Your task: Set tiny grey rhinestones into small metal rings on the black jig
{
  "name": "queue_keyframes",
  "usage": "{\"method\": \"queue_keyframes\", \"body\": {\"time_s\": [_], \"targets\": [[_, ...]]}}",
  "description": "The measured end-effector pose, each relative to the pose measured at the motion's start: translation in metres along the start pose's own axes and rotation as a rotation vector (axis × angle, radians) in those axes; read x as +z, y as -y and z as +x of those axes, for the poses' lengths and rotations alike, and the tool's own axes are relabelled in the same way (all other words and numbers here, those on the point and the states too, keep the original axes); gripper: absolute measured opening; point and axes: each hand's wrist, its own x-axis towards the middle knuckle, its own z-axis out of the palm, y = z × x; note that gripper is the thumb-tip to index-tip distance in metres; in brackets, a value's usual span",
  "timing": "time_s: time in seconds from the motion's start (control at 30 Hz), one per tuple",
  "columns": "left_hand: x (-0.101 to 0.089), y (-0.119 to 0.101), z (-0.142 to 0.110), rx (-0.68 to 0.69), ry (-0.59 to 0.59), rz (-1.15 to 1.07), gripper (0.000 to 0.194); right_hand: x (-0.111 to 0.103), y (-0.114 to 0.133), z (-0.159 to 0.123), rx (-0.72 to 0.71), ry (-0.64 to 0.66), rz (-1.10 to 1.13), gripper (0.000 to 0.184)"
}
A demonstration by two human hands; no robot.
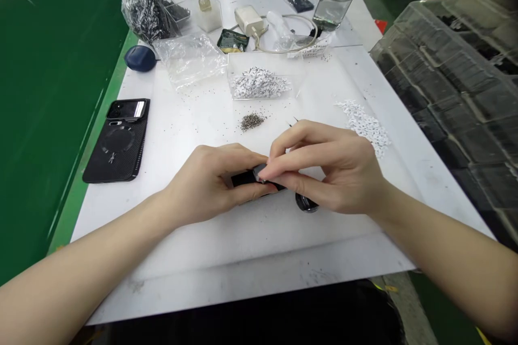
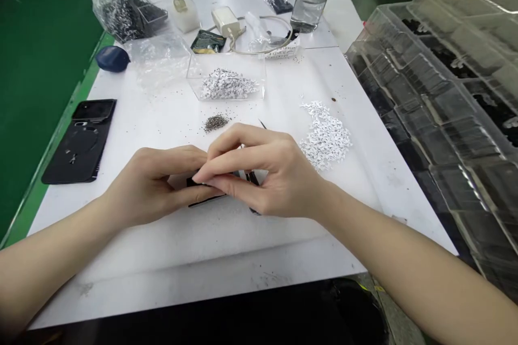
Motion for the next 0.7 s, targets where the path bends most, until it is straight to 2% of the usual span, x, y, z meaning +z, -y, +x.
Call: {"method": "queue_keyframes", "body": {"time_s": [0.17, 0.3, 0.47, 0.57, 0.7], "targets": [[0.003, 0.005, 0.001, -0.032, -0.018, 0.005, 0.009, -0.001, 0.003, -0.001, 0.088, 0.011, -0.023, 0.02], [0.004, 0.009, 0.001, -0.063, -0.038, -0.055, 0.011, 0.001, 0.003, -0.002, 0.13, 0.001, -0.015, 0.021], [0.003, 0.0, 0.004, -0.135, -0.01, -0.141, 0.01, 0.007, 0.007, -0.003, 0.172, -0.013, 0.0, 0.022], [0.003, -0.005, 0.006, -0.14, -0.011, -0.148, 0.008, 0.011, 0.012, -0.001, 0.296, -0.034, 0.083, 0.022], [0.004, -0.003, 0.006, -0.043, -0.009, -0.076, 0.01, 0.014, 0.017, 0.002, 0.435, -0.019, 0.152, 0.026]]}}
